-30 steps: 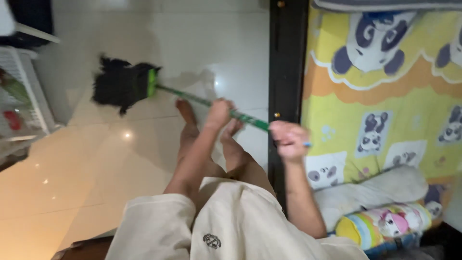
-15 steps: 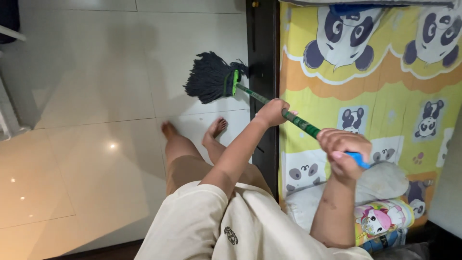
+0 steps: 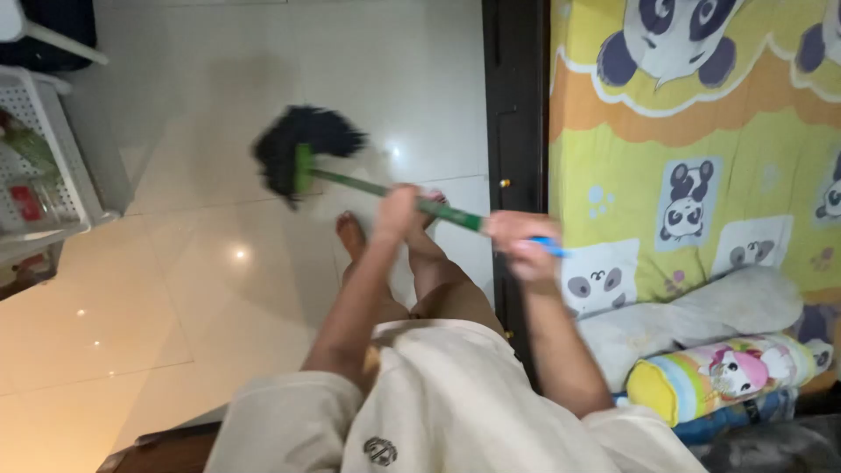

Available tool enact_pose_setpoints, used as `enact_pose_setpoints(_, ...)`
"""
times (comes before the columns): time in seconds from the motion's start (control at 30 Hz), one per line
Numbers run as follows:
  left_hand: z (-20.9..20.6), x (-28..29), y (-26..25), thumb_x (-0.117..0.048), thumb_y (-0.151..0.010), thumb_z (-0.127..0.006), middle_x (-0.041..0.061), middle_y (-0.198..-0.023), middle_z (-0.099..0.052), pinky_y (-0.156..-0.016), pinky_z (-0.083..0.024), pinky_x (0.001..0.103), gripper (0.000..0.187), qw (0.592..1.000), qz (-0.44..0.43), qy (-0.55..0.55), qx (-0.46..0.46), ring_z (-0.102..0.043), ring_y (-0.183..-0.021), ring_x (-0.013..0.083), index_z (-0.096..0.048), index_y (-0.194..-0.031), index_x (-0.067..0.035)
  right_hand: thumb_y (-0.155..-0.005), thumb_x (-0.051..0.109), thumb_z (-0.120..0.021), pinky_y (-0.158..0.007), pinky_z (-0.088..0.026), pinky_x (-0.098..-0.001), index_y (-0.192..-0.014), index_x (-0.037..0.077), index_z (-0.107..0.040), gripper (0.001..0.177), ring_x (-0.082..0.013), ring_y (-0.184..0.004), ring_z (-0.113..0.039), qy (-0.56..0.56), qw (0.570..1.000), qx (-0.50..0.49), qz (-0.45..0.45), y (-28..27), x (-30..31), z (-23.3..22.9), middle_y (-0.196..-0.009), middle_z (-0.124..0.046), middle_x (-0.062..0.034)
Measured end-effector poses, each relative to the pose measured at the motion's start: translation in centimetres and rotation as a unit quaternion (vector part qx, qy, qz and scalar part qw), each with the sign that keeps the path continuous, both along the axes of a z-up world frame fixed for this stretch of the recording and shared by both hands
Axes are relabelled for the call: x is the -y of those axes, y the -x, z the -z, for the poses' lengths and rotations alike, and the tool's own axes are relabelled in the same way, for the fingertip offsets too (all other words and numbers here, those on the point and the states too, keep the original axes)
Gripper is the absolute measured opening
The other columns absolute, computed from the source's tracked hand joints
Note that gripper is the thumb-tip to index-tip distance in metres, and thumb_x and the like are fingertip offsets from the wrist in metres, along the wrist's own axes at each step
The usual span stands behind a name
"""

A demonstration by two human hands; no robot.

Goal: The person mops tiled floors in a bedroom and a garage area using a green-handled mop. They move around furniture and a parked car to clean different sections of the floor.

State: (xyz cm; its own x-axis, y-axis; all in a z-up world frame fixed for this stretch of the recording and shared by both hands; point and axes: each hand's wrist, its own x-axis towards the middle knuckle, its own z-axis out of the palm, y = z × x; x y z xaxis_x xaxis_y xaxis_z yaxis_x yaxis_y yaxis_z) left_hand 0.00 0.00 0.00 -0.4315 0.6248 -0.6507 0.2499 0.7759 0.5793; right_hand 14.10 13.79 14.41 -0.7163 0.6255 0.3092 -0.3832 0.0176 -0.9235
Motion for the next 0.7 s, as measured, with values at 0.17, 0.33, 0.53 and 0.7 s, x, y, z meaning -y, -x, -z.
enact_pose_setpoints(0.17,4.6,15.8,4.8,-0.018,-0.085,-0.073,0.012,-0.108,-0.069,-0.094,-0.055,0.051,0.025,0.985,-0.093,0.128,-0.071,-0.068,-0.114,0.0337,-0.07,-0.11,-0.014,-0.082,0.007,-0.076,-0.091,-0.056,-0.0509,-0.077,-0.003,-0.078,0.011,-0.0372,-0.094,-0.075,0.015,0.99,0.109,-0.083,3.6,12.9,4.7,-0.088,-0.078,-0.0218)
enact_pose_setpoints(0.33,8.5,23.9,5.0,-0.008,-0.086,-0.073,0.026,-0.143,-0.045,-0.099,-0.047,0.062,0.059,0.949,-0.115,0.251,-0.154,-0.044,-0.136,0.0427,-0.054,-0.141,-0.009,-0.091,0.011,-0.072,-0.09,-0.054,-0.0537,-0.07,-0.002,-0.072,0.025,-0.0388,-0.085,-0.07,0.107,0.973,0.117,-0.17,5.6,20.4,8.7,-0.081,-0.073,-0.0206)
enact_pose_setpoints(0.53,11.7,14.9,-0.4,-0.012,-0.101,-0.059,0.025,-0.159,-0.038,-0.104,-0.045,0.069,0.062,0.969,0.001,0.216,-0.118,-0.032,-0.151,0.0412,-0.04,-0.16,-0.018,-0.087,0.013,-0.077,-0.091,-0.057,-0.0405,-0.077,-0.003,-0.079,0.019,-0.0263,-0.093,-0.073,0.102,0.986,0.126,0.037,-1.1,13.3,7.1,-0.089,-0.077,-0.0189)
enact_pose_setpoints(0.7,3.5,-1.2,-9.0,-0.032,-0.089,-0.076,0.011,-0.108,-0.076,-0.106,-0.051,0.048,0.025,0.989,-0.027,-0.116,-0.091,-0.065,-0.122,0.035,-0.079,-0.11,-0.017,-0.068,0.008,-0.075,-0.063,-0.059,-0.0448,-0.068,-0.002,-0.065,0.014,-0.0317,-0.059,-0.064,-0.101,0.993,0.035,0.041,-10.5,-1.9,0.6,-0.067,-0.063,-0.018)
